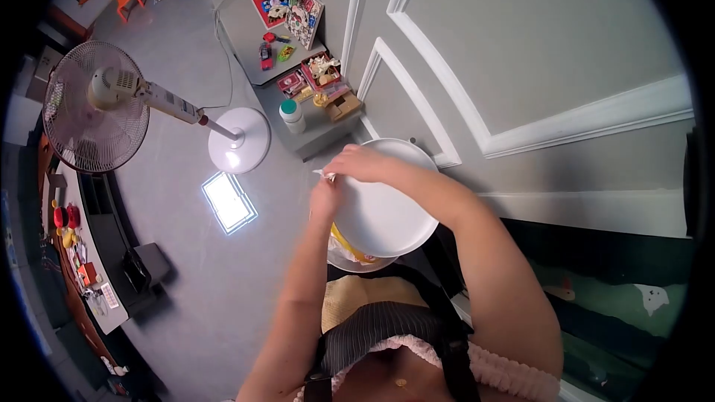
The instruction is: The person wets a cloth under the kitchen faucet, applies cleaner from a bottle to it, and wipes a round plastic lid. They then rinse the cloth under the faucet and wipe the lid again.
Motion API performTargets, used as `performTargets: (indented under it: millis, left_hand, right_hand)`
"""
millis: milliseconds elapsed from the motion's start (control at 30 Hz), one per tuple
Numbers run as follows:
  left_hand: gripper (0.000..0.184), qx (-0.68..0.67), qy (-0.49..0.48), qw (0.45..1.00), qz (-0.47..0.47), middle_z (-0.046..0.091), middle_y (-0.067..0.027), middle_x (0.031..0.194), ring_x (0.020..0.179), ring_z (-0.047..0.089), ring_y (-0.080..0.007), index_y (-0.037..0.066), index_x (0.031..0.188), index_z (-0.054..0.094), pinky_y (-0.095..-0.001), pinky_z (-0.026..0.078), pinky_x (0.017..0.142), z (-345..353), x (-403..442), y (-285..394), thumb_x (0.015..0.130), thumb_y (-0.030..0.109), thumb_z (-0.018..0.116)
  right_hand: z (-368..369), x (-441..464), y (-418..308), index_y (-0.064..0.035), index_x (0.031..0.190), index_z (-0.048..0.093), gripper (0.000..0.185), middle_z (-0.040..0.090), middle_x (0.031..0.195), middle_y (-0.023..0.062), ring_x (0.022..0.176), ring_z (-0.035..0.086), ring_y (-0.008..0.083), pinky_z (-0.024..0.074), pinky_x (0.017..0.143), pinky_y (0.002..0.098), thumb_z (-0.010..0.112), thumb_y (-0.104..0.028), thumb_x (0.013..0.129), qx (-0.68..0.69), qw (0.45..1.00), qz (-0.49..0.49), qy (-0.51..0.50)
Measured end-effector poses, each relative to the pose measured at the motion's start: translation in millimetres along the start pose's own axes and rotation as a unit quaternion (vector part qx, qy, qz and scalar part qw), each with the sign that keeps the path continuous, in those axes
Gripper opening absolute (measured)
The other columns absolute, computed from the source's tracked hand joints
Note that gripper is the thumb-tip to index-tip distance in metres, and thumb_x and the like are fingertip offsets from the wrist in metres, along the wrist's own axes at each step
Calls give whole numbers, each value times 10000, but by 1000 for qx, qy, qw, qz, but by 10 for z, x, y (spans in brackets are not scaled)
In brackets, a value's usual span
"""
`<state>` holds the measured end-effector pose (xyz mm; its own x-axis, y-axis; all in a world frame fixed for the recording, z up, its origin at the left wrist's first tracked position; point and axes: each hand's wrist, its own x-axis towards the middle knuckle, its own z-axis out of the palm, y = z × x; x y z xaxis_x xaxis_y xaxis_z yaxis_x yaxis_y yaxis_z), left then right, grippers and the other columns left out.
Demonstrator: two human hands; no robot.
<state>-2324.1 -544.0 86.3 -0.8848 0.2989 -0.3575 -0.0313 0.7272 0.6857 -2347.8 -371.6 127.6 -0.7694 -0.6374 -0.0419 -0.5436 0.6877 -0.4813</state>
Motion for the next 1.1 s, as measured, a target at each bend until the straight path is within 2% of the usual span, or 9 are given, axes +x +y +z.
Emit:
performTargets:
  millis: [300,367,500,633,733,833,967,1000,1100]
  left_hand:
    - [270,-34,40,997,-50,666,-203,941,890,627,-421,174,1180,565,-497,493,733,89,-62,47,929,251,504]
    - [447,-34,28,999,-31,673,-226,924,864,648,-402,148,1312,531,-485,513,758,136,-15,49,869,208,541]
    - [259,-52,54,997,-23,668,-193,914,865,624,-427,208,1179,564,-491,491,707,122,-50,75,928,236,506]
    - [301,-48,52,997,-19,663,-210,891,840,635,-415,153,1219,554,-474,492,692,127,-26,76,929,215,506]
    - [339,-68,26,997,-12,655,-228,867,825,649,-390,96,1251,542,-452,492,690,1,20,-34,928,193,507]
    - [385,-84,14,996,3,656,-238,868,812,652,-389,62,1284,529,-451,493,695,-78,36,-212,909,152,514]
    - [409,-51,36,998,33,658,-254,901,823,647,-410,42,1298,525,-458,499,725,-219,3,-361,904,150,519]
    - [404,-44,16,999,12,659,-256,917,838,647,-413,37,1295,526,-458,503,741,-269,-8,-354,912,164,514]
    - [322,-23,49,998,10,658,-249,904,880,638,-415,50,1217,575,-432,490,737,-288,-18,-324,935,187,499]
  right_hand:
    - [-26,-478,451,-132,1073,571,232,625,966,84,953,613,276,484,801,404,529,-77,852,-80,977,198,18]
    - [-13,-670,439,-118,1053,566,204,626,969,83,950,614,278,484,804,406,527,-81,857,-88,963,250,49]
    - [-63,-1124,457,-92,1060,552,201,623,969,98,948,610,295,482,819,413,527,-89,861,-152,917,364,50]
    - [-163,-1372,244,-79,1116,534,248,622,979,125,955,608,309,481,831,410,526,-101,870,-234,919,314,50]
    - [-255,-1533,-154,-45,1170,506,289,610,1017,174,976,596,347,472,854,430,530,-141,898,-142,913,334,188]
    - [7,-1714,-471,-7,1201,488,347,578,1134,236,1043,550,421,457,871,478,537,-223,934,-2,798,510,320]
    - [212,-1542,-243,10,1249,464,422,562,1190,248,1067,550,427,464,873,469,558,-243,924,104,834,480,250]
    - [240,-1364,-213,5,1252,462,430,573,1179,245,1036,569,423,470,859,471,564,-249,920,39,862,412,294]
    - [19,-1083,119,-3,1273,441,457,578,1177,243,1030,573,419,474,855,472,565,-264,919,72,860,475,172]
